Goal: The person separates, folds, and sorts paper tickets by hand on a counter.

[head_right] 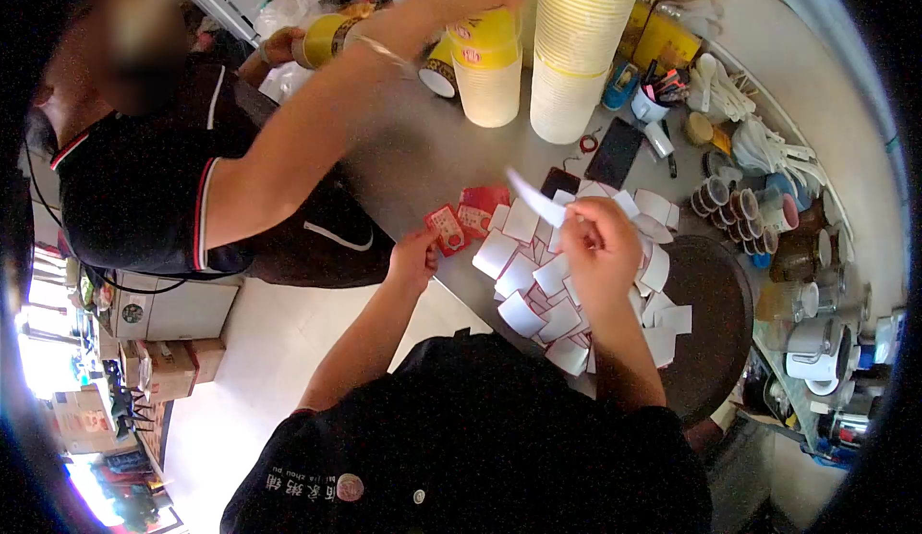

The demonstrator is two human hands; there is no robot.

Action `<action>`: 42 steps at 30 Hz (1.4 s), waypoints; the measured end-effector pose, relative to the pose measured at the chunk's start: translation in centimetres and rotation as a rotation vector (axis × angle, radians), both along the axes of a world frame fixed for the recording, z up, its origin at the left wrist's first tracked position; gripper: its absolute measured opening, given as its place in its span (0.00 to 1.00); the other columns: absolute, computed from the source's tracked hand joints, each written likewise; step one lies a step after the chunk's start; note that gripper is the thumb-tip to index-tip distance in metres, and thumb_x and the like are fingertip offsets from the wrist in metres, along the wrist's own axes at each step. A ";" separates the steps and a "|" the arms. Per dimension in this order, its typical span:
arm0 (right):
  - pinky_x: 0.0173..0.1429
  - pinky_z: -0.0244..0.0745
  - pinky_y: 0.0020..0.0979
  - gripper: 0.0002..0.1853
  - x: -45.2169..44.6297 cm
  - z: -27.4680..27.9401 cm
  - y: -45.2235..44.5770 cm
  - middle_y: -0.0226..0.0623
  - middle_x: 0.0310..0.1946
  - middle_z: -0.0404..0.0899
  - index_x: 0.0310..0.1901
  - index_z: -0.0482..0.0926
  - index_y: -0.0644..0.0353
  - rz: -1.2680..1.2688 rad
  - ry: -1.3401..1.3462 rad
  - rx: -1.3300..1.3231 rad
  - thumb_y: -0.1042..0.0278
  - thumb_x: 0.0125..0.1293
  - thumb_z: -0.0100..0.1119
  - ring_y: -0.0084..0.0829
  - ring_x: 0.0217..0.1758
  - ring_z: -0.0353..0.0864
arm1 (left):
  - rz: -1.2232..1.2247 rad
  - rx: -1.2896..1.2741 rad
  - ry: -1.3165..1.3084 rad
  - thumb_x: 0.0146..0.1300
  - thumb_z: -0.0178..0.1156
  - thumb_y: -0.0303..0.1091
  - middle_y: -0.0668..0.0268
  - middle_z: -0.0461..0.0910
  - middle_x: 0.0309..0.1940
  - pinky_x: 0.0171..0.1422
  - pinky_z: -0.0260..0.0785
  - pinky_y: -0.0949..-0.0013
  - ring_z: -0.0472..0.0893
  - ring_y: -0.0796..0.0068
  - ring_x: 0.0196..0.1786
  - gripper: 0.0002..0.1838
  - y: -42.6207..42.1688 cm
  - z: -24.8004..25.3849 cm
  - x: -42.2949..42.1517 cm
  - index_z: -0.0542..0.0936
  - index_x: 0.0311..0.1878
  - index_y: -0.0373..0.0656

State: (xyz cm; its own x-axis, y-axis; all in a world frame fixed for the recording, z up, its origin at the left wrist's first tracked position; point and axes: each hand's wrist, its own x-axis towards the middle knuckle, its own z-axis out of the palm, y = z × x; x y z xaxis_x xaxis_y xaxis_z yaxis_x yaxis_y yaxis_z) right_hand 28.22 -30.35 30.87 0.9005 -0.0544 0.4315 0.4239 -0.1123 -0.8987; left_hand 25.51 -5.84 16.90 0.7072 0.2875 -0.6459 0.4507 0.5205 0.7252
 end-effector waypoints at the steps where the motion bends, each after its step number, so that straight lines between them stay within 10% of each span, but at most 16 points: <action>1: 0.23 0.70 0.18 0.05 -0.1 0.4 0.9 0.34 0.33 0.76 0.34 0.76 0.66 0.031 0.014 0.067 0.84 0.55 0.56 0.19 0.23 0.77 | 0.001 -0.066 -0.073 0.57 0.60 0.34 0.75 0.65 0.18 0.19 0.52 0.79 0.62 0.84 0.18 0.06 0.1 0.3 -0.4 0.72 0.31 0.47; 13: 0.31 0.75 0.21 0.07 0.7 1.9 5.6 0.41 0.35 0.80 0.35 0.76 0.65 0.103 -0.288 -0.187 0.81 0.53 0.60 0.28 0.36 0.81 | -0.285 -0.093 -0.091 0.71 0.36 0.45 0.65 0.77 0.43 0.36 0.68 0.73 0.77 0.73 0.34 0.16 0.5 3.0 -10.1 0.63 0.56 0.51; 23: 0.33 0.74 0.23 0.09 -0.7 4.6 8.8 0.40 0.35 0.80 0.33 0.76 0.63 0.200 -0.381 -0.229 0.84 0.48 0.61 0.27 0.31 0.80 | -0.268 0.092 -0.115 0.65 0.51 0.33 0.68 0.79 0.37 0.44 0.68 0.77 0.76 0.80 0.41 0.10 0.3 4.4 -11.9 0.76 0.44 0.39; 35: 0.43 0.73 0.31 0.15 -0.7 3.1 9.4 0.47 0.42 0.76 0.42 0.75 0.64 0.387 -0.389 -0.264 0.71 0.53 0.63 0.38 0.44 0.78 | -0.247 0.160 -0.280 0.67 0.48 0.33 0.63 0.80 0.32 0.29 0.65 0.80 0.76 0.81 0.26 0.10 -0.1 9.5 -11.3 0.72 0.45 0.39; 42: 0.25 0.69 0.18 0.21 -3.4 0.5 10.0 0.36 0.34 0.79 0.54 0.65 0.66 0.869 0.529 0.066 0.74 0.61 0.57 0.18 0.25 0.75 | -0.262 0.356 -0.365 0.65 0.52 0.31 0.68 0.76 0.24 0.29 0.62 0.81 0.70 0.84 0.25 0.07 -0.6 14.3 -11.1 0.74 0.39 0.37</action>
